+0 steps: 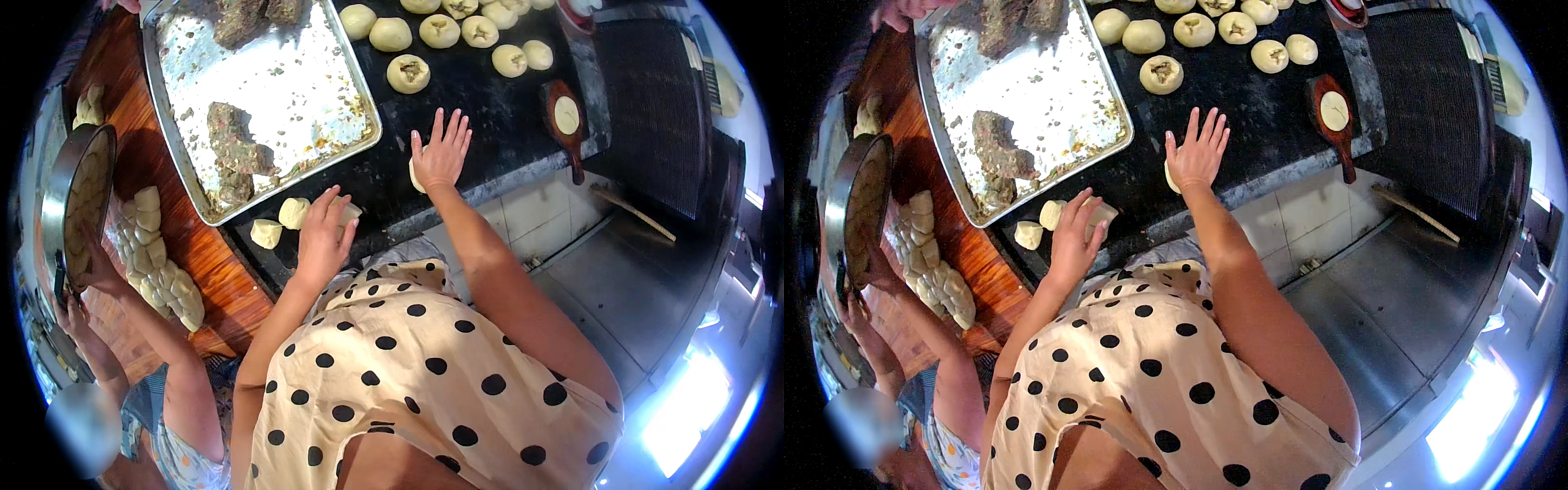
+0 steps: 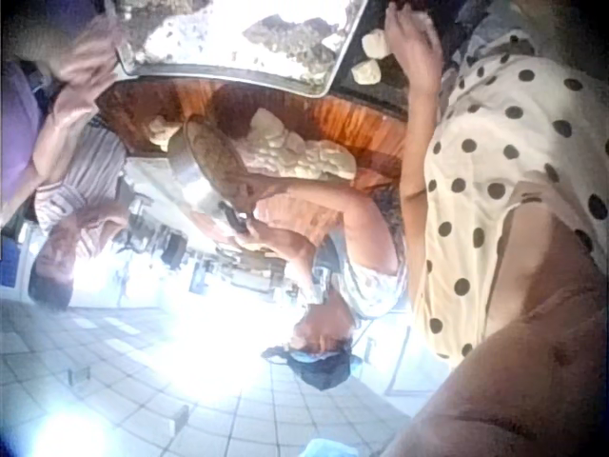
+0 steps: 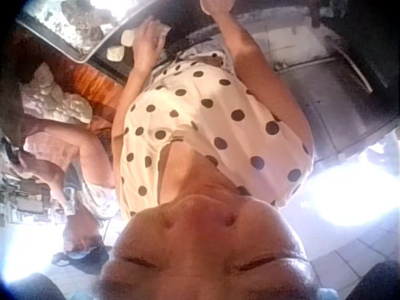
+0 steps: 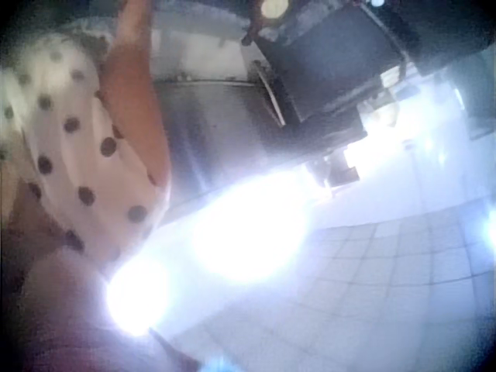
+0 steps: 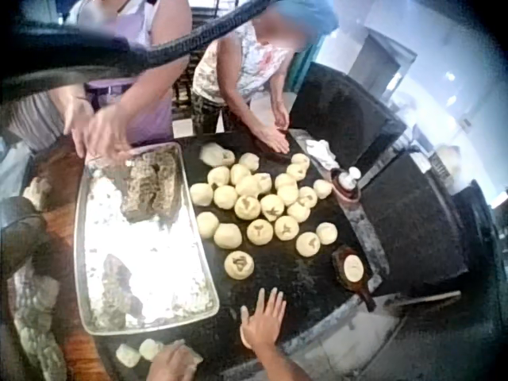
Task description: The person prepares filled dough portions by hand, first taking a piece of dough, flattening it on a table, adding a portion of meat filling, and then pinching the edges together to seal the filling inside before rolling it into a ball and placing it onto a work surface.
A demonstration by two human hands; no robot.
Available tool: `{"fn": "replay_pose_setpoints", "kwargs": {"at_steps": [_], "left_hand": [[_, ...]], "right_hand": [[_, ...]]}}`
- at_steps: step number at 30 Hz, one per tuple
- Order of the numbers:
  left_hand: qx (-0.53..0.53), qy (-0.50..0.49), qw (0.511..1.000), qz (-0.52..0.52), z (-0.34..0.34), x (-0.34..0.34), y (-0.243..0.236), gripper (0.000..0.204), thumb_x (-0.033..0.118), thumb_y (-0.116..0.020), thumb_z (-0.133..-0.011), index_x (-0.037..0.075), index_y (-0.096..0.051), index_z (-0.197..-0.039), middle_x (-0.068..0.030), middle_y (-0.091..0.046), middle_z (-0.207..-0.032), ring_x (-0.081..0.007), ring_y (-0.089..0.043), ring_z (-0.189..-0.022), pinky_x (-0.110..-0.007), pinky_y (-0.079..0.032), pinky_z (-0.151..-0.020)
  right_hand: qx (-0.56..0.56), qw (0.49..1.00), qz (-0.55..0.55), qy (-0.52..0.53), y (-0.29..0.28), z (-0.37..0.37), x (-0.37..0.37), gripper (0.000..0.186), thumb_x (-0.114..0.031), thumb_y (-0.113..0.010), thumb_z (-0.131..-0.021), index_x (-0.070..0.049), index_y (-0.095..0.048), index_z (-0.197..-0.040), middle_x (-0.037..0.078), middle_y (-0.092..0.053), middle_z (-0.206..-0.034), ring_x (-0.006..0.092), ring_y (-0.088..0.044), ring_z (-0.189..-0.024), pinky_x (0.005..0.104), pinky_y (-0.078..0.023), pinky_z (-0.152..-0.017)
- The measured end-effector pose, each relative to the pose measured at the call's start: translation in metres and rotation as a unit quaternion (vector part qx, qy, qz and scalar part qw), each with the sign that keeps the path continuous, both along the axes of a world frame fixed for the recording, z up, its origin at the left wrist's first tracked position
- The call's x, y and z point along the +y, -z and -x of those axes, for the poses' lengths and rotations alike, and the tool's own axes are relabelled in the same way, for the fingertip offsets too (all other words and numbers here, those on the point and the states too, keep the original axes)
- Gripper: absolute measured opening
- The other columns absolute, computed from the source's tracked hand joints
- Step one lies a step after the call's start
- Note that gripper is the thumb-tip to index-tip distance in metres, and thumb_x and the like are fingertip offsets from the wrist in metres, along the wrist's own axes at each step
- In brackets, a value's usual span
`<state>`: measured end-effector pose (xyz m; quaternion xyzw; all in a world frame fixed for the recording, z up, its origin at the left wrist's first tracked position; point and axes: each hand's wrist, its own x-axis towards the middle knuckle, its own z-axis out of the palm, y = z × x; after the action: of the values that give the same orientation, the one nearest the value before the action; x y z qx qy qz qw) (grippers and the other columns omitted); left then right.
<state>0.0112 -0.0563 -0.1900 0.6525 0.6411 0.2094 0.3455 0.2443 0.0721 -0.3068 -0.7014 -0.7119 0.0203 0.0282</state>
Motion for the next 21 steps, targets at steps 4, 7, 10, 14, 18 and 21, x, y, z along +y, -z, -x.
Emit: {"fn": "replay_pose_setpoints", "kwargs": {"at_steps": [4,7,10,14,18,21], "left_hand": [[-0.038,0.008,0.999,-0.012,-0.013,0.004,-0.007,0.038,0.013,-0.068,-0.089,0.004,-0.059,-0.125,-0.0179,-0.053,-0.137,-0.0388,-0.053,-0.123,-0.044,-0.046,-0.101],[-0.043,0.009,0.999,-0.012,-0.009,-0.003,-0.025,0.036,0.013,-0.067,-0.091,0.003,-0.059,-0.124,-0.0176,-0.055,-0.135,-0.0381,-0.054,-0.122,-0.044,-0.046,-0.101],[-0.046,-0.021,0.999,0.013,0.008,-0.015,-0.027,0.035,0.013,-0.065,-0.091,0.004,-0.059,-0.125,-0.0181,-0.056,-0.133,-0.0377,-0.054,-0.123,-0.044,-0.046,-0.101],[-0.026,-0.053,0.998,0.004,0.011,-0.026,-0.02,0.033,0.011,-0.066,-0.089,0.003,-0.061,-0.121,-0.0202,-0.057,-0.131,-0.0408,-0.056,-0.117,-0.045,-0.047,-0.098],[-0.076,-0.038,0.996,0.019,0.0,-0.017,-0.044,0.033,0.011,-0.066,-0.09,0.002,-0.06,-0.121,-0.0196,-0.057,-0.131,-0.0402,-0.057,-0.116,-0.044,-0.047,-0.098],[-0.061,-0.036,0.997,0.033,0.006,-0.026,-0.051,0.033,0.012,-0.064,-0.093,0.005,-0.059,-0.125,-0.0175,-0.056,-0.134,-0.0382,-0.056,-0.12,-0.041,-0.047,-0.098]], "right_hand": [[0.01,1.0,0.0,-0.01,0.0,-0.002,0.009,0.072,-0.053,-0.045,-0.097,-0.01,-0.032,-0.154,0.025,-0.021,-0.159,0.0412,-0.014,-0.149,0.0529,-0.009,-0.121],[0.087,0.994,0.058,0.025,0.01,-0.01,0.012,0.069,-0.052,-0.042,-0.1,-0.01,-0.03,-0.154,0.024,-0.018,-0.161,0.0405,-0.01,-0.15,0.0532,-0.006,-0.121],[0.177,0.983,0.036,0.027,0.008,-0.017,0.033,0.07,-0.051,-0.04,-0.101,-0.004,-0.031,-0.153,0.025,-0.017,-0.161,0.0403,-0.009,-0.15,0.0529,-0.006,-0.121],[0.049,0.998,-0.034,-0.026,0.004,0.006,0.055,0.071,-0.051,-0.04,-0.101,-0.001,-0.032,-0.151,0.03,-0.019,-0.158,0.0423,-0.012,-0.149,0.0531,-0.007,-0.121],[0.041,0.997,-0.058,-0.017,0.014,-0.005,0.036,0.068,-0.047,-0.046,-0.1,0.002,-0.037,-0.147,0.032,-0.022,-0.156,0.0444,-0.02,-0.146,0.0541,-0.014,-0.119],[0.05,0.99,-0.022,-0.129,-0.006,0.02,0.006,0.068,-0.044,-0.049,-0.099,0.0,-0.035,-0.149,0.029,-0.025,-0.156,0.0408,-0.022,-0.147,0.0542,-0.015,-0.119]]}}
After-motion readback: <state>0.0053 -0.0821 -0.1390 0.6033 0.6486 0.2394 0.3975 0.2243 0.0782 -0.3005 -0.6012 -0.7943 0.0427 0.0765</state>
